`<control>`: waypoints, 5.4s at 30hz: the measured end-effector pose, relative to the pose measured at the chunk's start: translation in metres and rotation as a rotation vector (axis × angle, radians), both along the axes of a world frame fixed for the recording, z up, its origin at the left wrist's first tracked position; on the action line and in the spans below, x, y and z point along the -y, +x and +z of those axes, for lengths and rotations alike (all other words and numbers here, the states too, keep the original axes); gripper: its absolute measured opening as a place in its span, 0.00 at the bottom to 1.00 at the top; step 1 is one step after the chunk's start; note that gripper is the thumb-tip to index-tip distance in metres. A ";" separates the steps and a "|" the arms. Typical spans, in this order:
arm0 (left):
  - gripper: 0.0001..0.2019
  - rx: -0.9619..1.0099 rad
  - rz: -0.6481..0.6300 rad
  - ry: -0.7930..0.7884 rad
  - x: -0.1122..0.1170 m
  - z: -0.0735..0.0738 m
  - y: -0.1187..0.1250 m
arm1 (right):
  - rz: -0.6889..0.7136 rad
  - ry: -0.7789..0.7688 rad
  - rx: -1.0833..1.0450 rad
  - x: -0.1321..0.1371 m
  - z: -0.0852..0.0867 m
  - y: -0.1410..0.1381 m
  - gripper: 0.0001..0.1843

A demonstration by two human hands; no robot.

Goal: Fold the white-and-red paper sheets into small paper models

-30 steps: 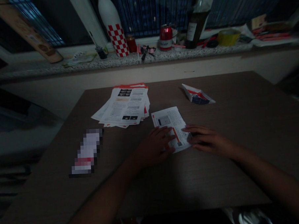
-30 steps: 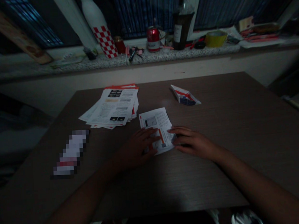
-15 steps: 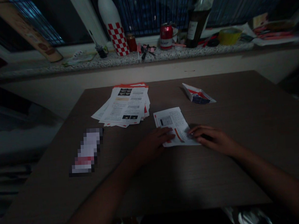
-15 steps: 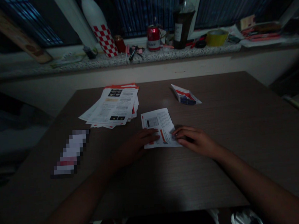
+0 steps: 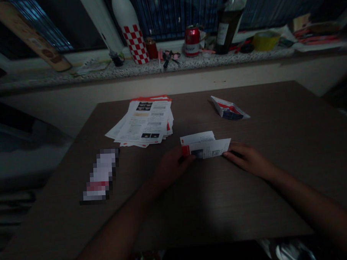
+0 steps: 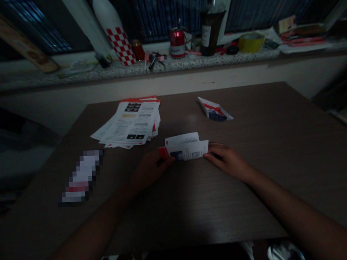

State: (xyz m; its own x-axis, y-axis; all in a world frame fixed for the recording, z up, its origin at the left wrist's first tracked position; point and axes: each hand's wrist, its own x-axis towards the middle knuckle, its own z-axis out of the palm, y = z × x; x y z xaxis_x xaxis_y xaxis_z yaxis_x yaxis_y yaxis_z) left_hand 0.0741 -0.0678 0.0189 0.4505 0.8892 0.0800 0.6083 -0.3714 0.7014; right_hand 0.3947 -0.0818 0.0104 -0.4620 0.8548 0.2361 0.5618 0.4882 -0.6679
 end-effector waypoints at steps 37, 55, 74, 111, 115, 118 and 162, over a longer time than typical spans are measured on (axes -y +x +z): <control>0.27 -0.134 0.008 0.252 -0.006 -0.016 0.004 | -0.227 0.077 0.037 0.000 -0.008 -0.016 0.12; 0.19 -0.233 -0.089 0.294 -0.007 -0.019 -0.001 | -0.088 0.222 0.095 -0.004 -0.011 -0.016 0.14; 0.19 -0.251 -0.086 0.314 -0.006 -0.014 0.002 | -0.194 0.214 0.178 -0.035 -0.013 -0.020 0.13; 0.11 -0.265 0.099 0.234 -0.028 -0.005 0.019 | -0.203 0.120 0.099 -0.044 -0.013 -0.023 0.05; 0.11 -0.237 0.113 0.229 -0.029 -0.009 0.018 | -0.215 0.124 0.108 -0.044 -0.014 -0.023 0.05; 0.09 -0.225 0.116 0.212 -0.030 -0.009 0.019 | -0.218 0.129 0.105 -0.045 -0.016 -0.023 0.04; 0.09 -0.258 0.128 0.242 -0.034 -0.007 0.019 | -0.184 0.145 0.200 -0.045 -0.014 -0.024 0.05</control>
State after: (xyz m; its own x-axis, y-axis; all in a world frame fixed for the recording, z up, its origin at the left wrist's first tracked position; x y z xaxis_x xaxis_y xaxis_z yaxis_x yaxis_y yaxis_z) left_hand 0.0933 -0.0334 0.0123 0.3697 0.9089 0.1929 0.8060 -0.4170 0.4200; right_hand 0.3702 -0.0373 -0.0038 -0.3527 0.8922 0.2822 0.7627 0.4488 -0.4658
